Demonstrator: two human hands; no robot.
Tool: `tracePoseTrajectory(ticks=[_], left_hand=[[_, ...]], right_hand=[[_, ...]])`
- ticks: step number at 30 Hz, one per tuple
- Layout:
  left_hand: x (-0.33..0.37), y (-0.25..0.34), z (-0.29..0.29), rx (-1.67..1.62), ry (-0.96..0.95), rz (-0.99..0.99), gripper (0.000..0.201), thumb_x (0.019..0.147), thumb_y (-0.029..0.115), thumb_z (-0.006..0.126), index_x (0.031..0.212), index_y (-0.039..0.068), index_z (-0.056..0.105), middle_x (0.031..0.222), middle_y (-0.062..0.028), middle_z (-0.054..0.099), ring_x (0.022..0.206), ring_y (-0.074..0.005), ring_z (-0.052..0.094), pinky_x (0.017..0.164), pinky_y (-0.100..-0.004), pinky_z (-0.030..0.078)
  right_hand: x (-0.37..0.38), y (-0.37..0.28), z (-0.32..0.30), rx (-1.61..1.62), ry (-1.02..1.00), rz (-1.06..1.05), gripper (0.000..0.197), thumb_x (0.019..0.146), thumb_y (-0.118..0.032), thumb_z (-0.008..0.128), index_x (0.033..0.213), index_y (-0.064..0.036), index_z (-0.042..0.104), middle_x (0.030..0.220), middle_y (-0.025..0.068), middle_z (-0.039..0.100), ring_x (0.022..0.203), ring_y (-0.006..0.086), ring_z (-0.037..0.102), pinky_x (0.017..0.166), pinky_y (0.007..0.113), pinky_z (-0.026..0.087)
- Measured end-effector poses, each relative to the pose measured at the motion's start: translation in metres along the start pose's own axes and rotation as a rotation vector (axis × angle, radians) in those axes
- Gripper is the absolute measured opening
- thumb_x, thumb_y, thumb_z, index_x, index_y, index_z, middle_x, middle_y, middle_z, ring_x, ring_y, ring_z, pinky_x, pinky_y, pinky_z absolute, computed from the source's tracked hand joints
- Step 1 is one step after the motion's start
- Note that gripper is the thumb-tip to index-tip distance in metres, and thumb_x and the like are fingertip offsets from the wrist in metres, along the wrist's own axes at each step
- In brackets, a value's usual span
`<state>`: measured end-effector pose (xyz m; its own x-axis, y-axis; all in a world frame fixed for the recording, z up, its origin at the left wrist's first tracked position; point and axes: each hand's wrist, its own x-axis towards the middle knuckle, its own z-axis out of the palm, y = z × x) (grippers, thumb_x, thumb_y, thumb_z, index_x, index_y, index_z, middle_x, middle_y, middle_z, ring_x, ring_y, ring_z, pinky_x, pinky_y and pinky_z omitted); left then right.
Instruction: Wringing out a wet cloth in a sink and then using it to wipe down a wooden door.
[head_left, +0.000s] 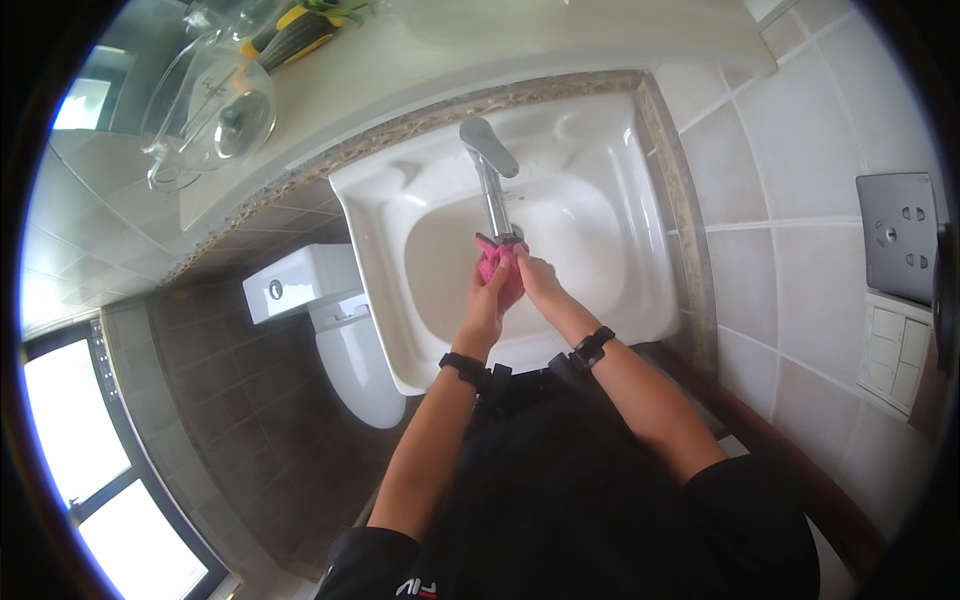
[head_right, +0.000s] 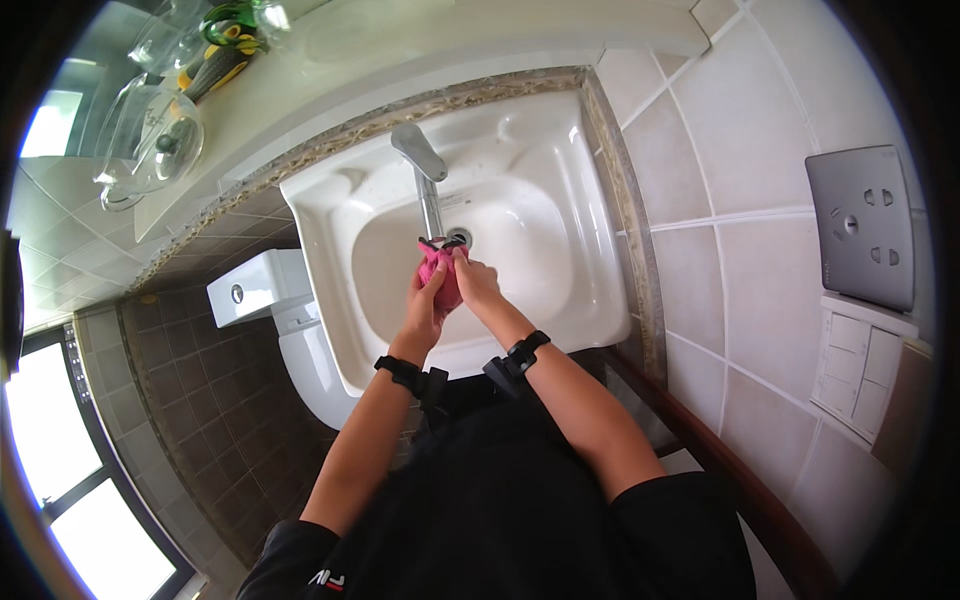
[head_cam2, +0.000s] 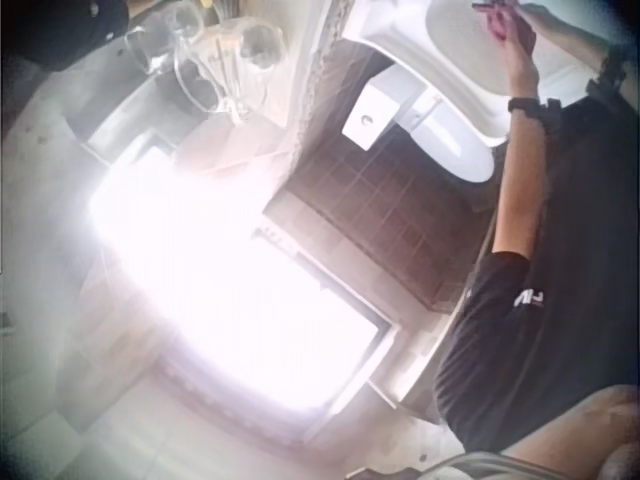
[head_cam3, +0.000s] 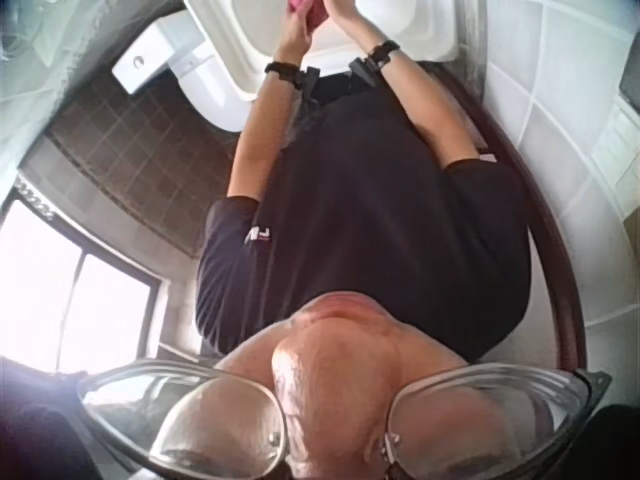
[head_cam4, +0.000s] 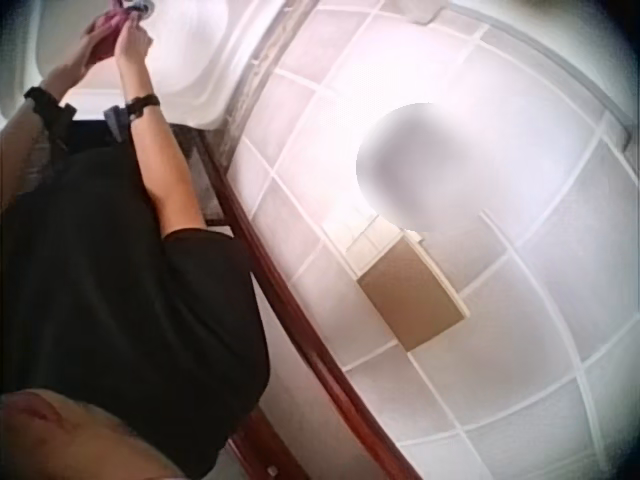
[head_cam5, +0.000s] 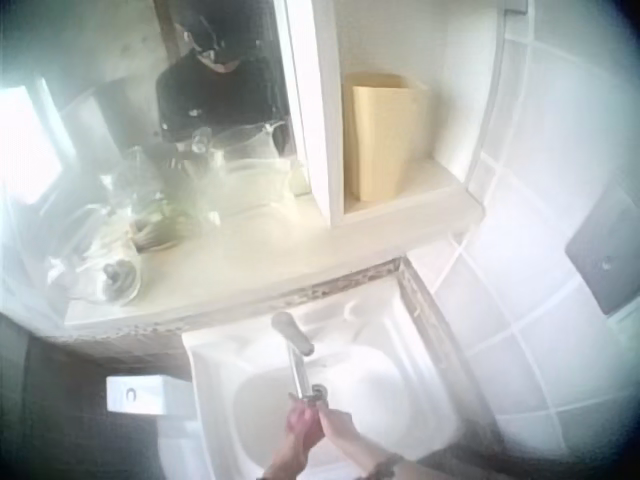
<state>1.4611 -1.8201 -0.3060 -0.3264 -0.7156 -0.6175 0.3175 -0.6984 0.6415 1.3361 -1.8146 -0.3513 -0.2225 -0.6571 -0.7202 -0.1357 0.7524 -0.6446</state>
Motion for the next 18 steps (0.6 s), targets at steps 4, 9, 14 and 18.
tracePoseTrajectory(ticks=[4,9,14,18], left_hand=[[0.027,0.005,-0.018,0.045,0.090,0.025,0.044,0.097,0.029,0.068,0.132,0.006,0.056,0.120,-0.0104,0.065,0.105,-0.0208,0.068,0.082,-0.0336,0.059],[0.056,0.019,-0.019,0.103,0.194,-0.083,0.043,0.096,0.034,0.065,0.127,0.006,0.059,0.104,-0.0063,0.066,0.091,-0.0168,0.066,0.074,-0.0316,0.055],[0.074,0.015,-0.019,0.157,0.201,-0.094,0.042,0.096,0.037,0.063,0.126,0.009,0.058,0.110,-0.0077,0.066,0.091,-0.0185,0.067,0.070,-0.0327,0.054],[0.080,0.015,-0.013,0.110,0.158,-0.184,0.036,0.102,0.047,0.050,0.118,0.019,0.064,0.106,-0.0018,0.072,0.089,-0.0164,0.069,0.065,-0.0332,0.051]], right_hand=[[-0.001,-0.015,-0.039,-0.212,-0.028,-0.315,0.066,0.101,-0.053,0.039,0.109,0.0037,0.070,0.109,0.0292,0.071,0.111,0.0444,0.064,0.096,0.047,0.049],[-0.046,-0.106,-0.077,0.255,0.281,-0.579,0.039,0.103,-0.032,0.053,0.119,0.0011,0.067,0.107,0.0170,0.075,0.099,0.0273,0.069,0.085,0.039,0.051],[-0.060,-0.146,-0.084,0.776,-0.174,-0.423,0.044,0.102,-0.029,0.058,0.130,0.0048,0.060,0.115,0.0185,0.072,0.106,0.0228,0.067,0.083,0.035,0.050],[-0.054,-0.150,-0.088,0.760,-0.113,-0.380,0.037,0.098,-0.019,0.056,0.126,0.0049,0.063,0.115,0.0183,0.072,0.104,0.0222,0.067,0.083,0.033,0.049]])
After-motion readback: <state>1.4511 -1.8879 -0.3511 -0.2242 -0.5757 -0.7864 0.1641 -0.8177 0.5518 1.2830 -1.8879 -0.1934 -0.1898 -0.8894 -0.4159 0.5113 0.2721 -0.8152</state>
